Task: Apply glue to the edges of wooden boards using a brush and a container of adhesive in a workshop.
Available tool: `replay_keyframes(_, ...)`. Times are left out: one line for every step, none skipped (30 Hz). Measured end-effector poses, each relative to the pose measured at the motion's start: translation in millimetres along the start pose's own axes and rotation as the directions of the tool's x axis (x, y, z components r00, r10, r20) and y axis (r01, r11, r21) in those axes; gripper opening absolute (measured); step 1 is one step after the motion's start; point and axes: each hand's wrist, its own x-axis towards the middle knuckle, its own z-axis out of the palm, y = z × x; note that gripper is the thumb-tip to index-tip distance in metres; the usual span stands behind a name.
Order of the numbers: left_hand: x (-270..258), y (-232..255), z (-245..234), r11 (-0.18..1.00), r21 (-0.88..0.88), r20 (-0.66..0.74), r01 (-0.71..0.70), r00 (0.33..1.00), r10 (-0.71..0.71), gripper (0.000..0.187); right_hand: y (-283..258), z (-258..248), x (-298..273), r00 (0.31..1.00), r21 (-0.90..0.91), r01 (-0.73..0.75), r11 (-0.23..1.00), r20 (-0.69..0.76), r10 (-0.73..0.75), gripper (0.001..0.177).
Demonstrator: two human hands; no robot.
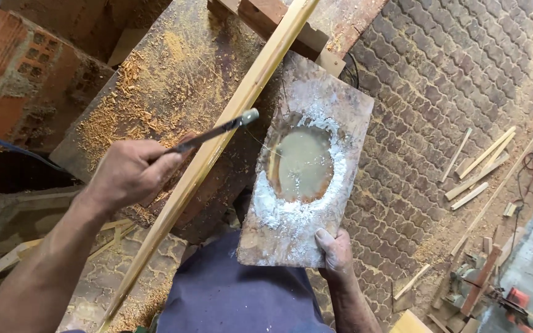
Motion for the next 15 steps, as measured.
replay_keyframes(6,-1,0,1.000,-0.003,-0.001,0.000,1.000,0.000,0.027,2,-3,0,1.000,-0.003,0.000,1.000,0.000,0.000,0.036)
replay_keyframes(12,-2,0,1.000,-0.007,-0.027,-0.006,1.000,0.006,0.026,3,-6,-1,1.000,-0.018,-0.003,1.000,-0.010,0.003,0.035)
replay_keyframes(19,-3,0,1.000,-0.010,-0.052,-0.012,0.999,0.011,0.025,5,-9,-1,1.000,-0.033,-0.007,0.999,-0.020,0.006,0.035)
replay_keyframes(24,-5,2,1.000,-0.015,-0.053,-0.011,0.999,0.010,0.025,4,-9,-2,1.000,-0.038,-0.008,0.999,-0.020,0.008,0.035)
replay_keyframes(28,-6,3,0.998,-0.021,-0.091,-0.052,0.995,0.050,0.024,3,-10,-2,0.999,-0.041,-0.012,0.999,-0.045,0.010,0.035)
replay_keyframes(33,-8,5,0.995,-0.027,-0.128,-0.092,0.988,0.088,0.023,2,-10,-4,0.997,-0.044,-0.016,0.999,-0.072,0.013,0.035)
replay_keyframes(35,-11,7,0.995,-0.032,-0.128,-0.090,0.988,0.085,0.023,4,-13,-4,0.997,-0.049,-0.019,0.999,-0.073,0.015,0.035)
replay_keyframes(38,-14,9,0.993,-0.016,-0.151,-0.120,0.982,0.116,0.027,6,-17,-4,0.998,-0.035,0.000,0.999,-0.060,-0.002,0.036)
replay_keyframes(40,-17,11,0.989,0.001,-0.174,-0.149,0.974,0.147,0.030,8,-21,-4,0.999,-0.020,0.019,1.000,-0.047,-0.020,0.036)
replay_keyframes(40,-15,10,0.989,-0.004,-0.172,-0.150,0.974,0.147,0.030,7,-18,-4,0.999,-0.024,0.018,1.000,-0.051,-0.019,0.036)
replay_keyframes(39,-12,9,0.984,0.040,-0.177,-0.173,0.968,0.177,0.034,5,-15,-5,0.997,-0.044,0.026,0.999,-0.066,-0.029,0.036)
replay_keyframes(37,-11,7,0.978,0.087,-0.187,-0.192,0.961,0.205,0.039,3,-12,-4,0.997,-0.065,0.033,0.997,-0.074,-0.037,0.037)
replay_keyframes(34,-13,8,0.978,0.084,-0.191,-0.189,0.961,0.202,0.039,2,-11,-1,0.997,-0.069,0.031,0.997,-0.072,-0.036,0.037)
replay_keyframes(30,-16,7,0.973,0.145,-0.179,-0.178,0.963,0.202,0.042,3,-9,1,0.997,-0.075,0.043,0.996,-0.057,-0.047,0.037)
replay_keyframes(26,-19,7,0.964,0.205,-0.168,-0.166,0.965,0.202,0.046,3,-7,3,0.997,-0.082,0.055,0.995,-0.043,-0.059,0.038)
